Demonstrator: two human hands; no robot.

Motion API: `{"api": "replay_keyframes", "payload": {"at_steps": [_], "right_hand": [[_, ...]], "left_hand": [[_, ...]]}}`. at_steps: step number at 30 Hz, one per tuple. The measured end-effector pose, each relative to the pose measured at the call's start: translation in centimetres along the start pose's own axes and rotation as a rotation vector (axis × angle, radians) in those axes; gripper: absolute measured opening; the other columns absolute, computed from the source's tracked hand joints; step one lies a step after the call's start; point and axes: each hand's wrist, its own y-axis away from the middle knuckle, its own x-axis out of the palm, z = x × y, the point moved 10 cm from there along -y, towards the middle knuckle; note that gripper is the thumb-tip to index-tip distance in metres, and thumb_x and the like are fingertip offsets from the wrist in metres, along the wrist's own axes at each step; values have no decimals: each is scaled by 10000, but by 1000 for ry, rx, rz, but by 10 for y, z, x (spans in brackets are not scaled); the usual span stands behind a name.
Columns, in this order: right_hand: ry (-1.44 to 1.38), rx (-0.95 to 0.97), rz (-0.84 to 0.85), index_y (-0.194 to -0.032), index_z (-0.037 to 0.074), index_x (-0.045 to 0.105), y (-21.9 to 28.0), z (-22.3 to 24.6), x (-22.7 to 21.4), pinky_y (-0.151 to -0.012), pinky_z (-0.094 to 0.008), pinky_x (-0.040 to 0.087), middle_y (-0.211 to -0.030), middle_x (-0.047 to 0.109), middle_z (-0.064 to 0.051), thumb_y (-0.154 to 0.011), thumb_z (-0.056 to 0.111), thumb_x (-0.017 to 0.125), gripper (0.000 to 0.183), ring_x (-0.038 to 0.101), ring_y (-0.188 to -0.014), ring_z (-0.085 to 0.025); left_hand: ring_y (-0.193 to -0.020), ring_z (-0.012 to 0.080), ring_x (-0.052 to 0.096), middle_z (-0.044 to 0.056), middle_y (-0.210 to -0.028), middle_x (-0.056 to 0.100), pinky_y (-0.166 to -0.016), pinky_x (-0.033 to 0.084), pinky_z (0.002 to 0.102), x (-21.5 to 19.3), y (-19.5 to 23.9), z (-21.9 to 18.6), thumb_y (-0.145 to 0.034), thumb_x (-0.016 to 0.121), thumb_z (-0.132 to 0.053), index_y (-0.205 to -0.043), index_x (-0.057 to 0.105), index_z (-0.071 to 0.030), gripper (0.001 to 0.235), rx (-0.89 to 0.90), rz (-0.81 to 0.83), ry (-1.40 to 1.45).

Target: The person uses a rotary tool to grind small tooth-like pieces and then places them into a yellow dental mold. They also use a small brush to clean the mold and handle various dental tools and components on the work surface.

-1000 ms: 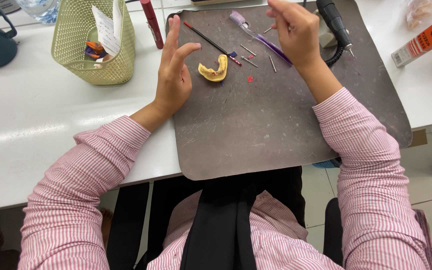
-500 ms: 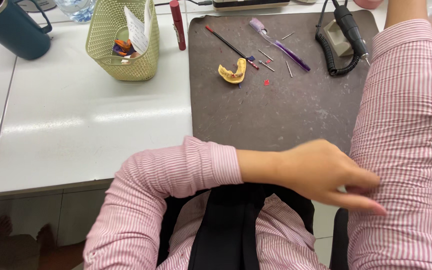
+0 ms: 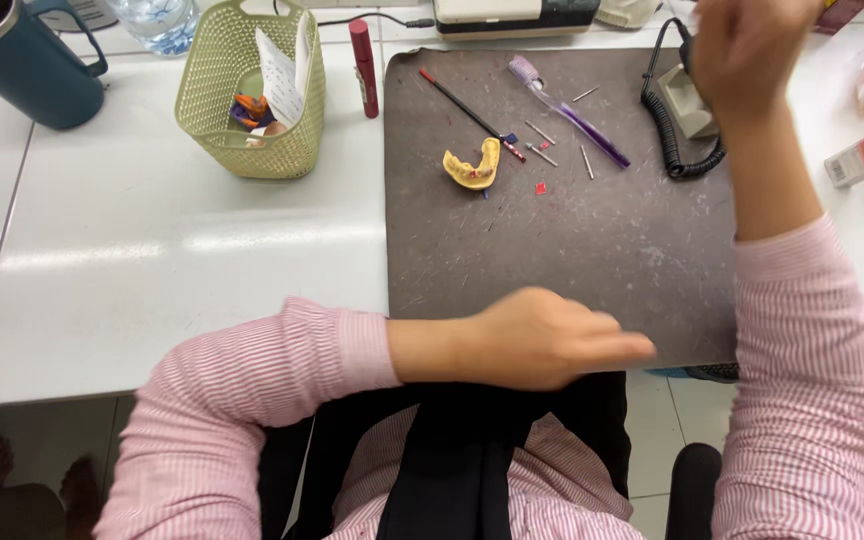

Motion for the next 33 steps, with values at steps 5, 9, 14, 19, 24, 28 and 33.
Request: {"api": "replay_keyframes", "payload": {"at_steps": [5, 9, 14, 19, 24, 28, 33], "right_hand": [[-589, -88, 444, -1029, 33, 760, 52, 111, 31, -706, -450, 550, -890, 715, -153, -978, 183, 690, 174, 679, -789, -342], [-558, -92, 654, -1161, 68, 762, 53, 132, 60, -845, -438, 553, -1021, 749, -141, -928, 153, 658, 269, 696, -939, -341], [-562, -27, 782, -1069, 96, 796, 55, 125, 78, -828, -407, 573, -1103, 736, -105, -879, 207, 724, 232, 709, -927, -298], [-623, 13, 708, -1023, 96, 803, 58, 129, 67, -787, -379, 573, -1042, 727, -91, -859, 233, 763, 217, 710, -872, -257], [-641, -83, 491, -981, 91, 788, 46, 165, 41, -739, -369, 560, -983, 720, -58, -902, 224, 766, 156, 697, -854, -250], [-629, -91, 427, -921, 84, 768, 45, 192, 40, -674, -372, 557, -918, 696, -59, -839, 291, 818, 227, 687, -791, -255], [-635, 6, 484, -959, 85, 761, 49, 194, 51, -661, -355, 566, -923, 686, -61, -861, 221, 775, 168, 713, -767, -216]], "left_hand": [[-1069, 295, 638, 102, -1164, 647, -927, 520, 416, -112, 41, 107, -967, 686, -41, -1297, 620, -106, 343, -294, -295, -233], [-1193, 332, 584, 139, -1247, 646, -1020, 477, 432, -138, 58, 152, -911, 765, -104, -1265, 614, -67, 387, -391, -294, -179], [-1133, 328, 587, 115, -1141, 678, -970, 451, 455, -120, 67, 176, -846, 814, -154, -1143, 671, -52, 345, -497, -156, -202], [-1026, 269, 633, 107, -1069, 689, -886, 517, 379, -118, 83, 193, -896, 785, -132, -1052, 688, -19, 216, -636, -204, -130], [-931, 242, 694, 121, -1028, 692, -817, 561, 338, -123, 94, 208, -907, 782, -111, -1057, 682, 5, 214, -744, -283, -61], [-918, 242, 702, 123, -1020, 696, -794, 565, 333, -124, 95, 207, -901, 791, -110, -1043, 690, 10, 212, -739, -291, -52], [-913, 241, 689, 117, -1003, 700, -797, 557, 331, -127, 90, 198, -888, 812, -118, -1024, 684, 14, 228, -693, -304, -105]]}}
